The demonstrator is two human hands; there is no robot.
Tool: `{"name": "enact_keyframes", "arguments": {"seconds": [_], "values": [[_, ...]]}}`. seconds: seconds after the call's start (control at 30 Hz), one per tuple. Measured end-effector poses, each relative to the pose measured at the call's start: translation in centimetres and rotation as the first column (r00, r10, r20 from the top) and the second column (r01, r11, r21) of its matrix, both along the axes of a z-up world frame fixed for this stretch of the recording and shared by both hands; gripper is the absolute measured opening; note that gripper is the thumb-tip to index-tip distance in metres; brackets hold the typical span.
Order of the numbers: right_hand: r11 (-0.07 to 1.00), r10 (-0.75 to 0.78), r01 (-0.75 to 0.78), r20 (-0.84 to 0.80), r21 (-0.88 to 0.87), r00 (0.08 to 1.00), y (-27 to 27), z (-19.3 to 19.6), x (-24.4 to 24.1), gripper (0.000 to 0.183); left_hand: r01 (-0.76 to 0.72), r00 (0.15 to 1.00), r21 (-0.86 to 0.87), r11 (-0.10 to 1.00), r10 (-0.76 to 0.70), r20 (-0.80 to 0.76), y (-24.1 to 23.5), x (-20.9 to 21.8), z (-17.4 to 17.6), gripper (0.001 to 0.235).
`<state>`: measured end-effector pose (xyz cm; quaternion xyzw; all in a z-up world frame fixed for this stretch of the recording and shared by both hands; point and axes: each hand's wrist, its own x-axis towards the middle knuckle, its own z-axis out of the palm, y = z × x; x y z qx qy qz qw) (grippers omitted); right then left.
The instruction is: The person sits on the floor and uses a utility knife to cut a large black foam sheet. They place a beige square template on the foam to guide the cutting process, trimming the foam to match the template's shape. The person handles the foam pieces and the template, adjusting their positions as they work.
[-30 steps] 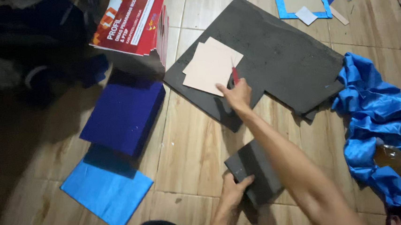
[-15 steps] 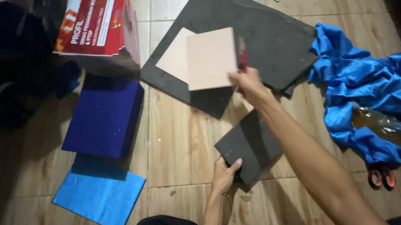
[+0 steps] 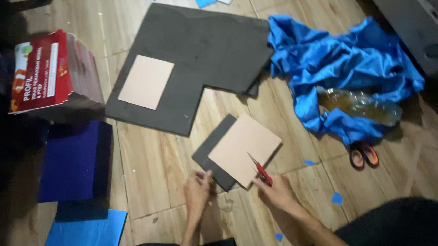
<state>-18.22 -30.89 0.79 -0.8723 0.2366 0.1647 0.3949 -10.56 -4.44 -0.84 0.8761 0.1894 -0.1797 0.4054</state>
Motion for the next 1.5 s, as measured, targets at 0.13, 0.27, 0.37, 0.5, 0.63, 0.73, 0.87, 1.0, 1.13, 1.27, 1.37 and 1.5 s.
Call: {"name": "enact_keyframes", "arguments": {"seconds": [0.13, 0.27, 0.37, 0.5, 0.63, 0.73, 0.87, 1.0, 1.13, 1.27, 1.37, 1.5], "values": [[0.986, -0.159, 0.161, 0.047, -0.042, 0.986, -3.8, 2.4, 3.1, 0.035, 0.037, 0.977, 0.214, 0.976, -0.080, 0.195, 1.1, 0.6, 1.9, 0.043], [0.991, 0.004, 0.033, 0.268, -0.133, 0.963, -8.9, 2.5, 6.4, 0.072, 0.153, 0.957, 0.152, 0.977, -0.185, 0.224, -0.8, 0.8, 4.9, 0.067], [0.987, 0.142, -0.127, 0.176, -0.098, 0.974, -9.2, 1.6, 7.5, 0.080, 0.243, 0.913, 0.253, 0.936, -0.309, 0.266, -2.3, 0.9, 5.0, 0.079], [0.976, 0.191, -0.159, 0.234, -0.150, 0.953, -6.4, 3.8, 7.8, 0.057, 0.381, 0.781, 0.347, 0.857, -0.499, 0.376, -1.1, 3.6, 1.5, 0.065], [0.985, 0.145, -0.116, 0.251, -0.126, 0.957, -3.5, 2.5, 6.9, 0.068, 0.484, 0.740, 0.152, 0.862, -0.496, 0.454, 0.1, 3.5, 3.2, 0.053], [0.987, 0.101, -0.053, 0.335, -0.151, 0.937, -3.3, 0.4, 5.9, 0.068, 0.510, 0.715, 0.258, 0.821, -0.571, 0.404, -0.5, 1.5, 5.4, 0.112], [0.957, 0.199, -0.081, 0.431, -0.278, 0.880, -2.9, 1.0, 5.4, 0.061, 0.465, 0.667, 0.525, 0.713, -0.672, 0.321, 0.3, 0.0, 2.0, 0.083], [0.911, 0.312, -0.160, 0.384, -0.379, 0.869, -3.5, 0.4, 5.3, 0.054, 0.417, 0.676, 0.507, 0.754, -0.630, 0.381, 0.2, 0.0, 1.6, 0.053], [0.904, 0.357, -0.200, 0.407, -0.379, 0.840, -4.5, -1.8, 5.2, 0.045, 0.414, 0.674, 0.432, 0.801, -0.589, 0.447, -0.2, 0.2, 2.7, 0.051], [0.886, 0.407, -0.214, 0.467, -0.412, 0.785, -4.8, -1.2, 5.9, 0.049, 0.359, 0.601, 0.582, 0.730, -0.658, 0.455, -0.5, 0.0, 2.6, 0.034], [0.868, 0.451, -0.227, 0.512, -0.441, 0.731, -4.9, -1.1, 6.0, 0.048, 0.349, 0.556, 0.643, 0.681, -0.703, 0.443, 0.1, -0.5, 1.3, 0.032], [0.847, 0.490, -0.230, 0.535, -0.480, 0.688, -5.2, -3.6, 5.4, 0.032, 0.359, 0.497, 0.690, 0.628, -0.755, 0.428, 0.0, -0.1, 2.4, 0.034]]}}
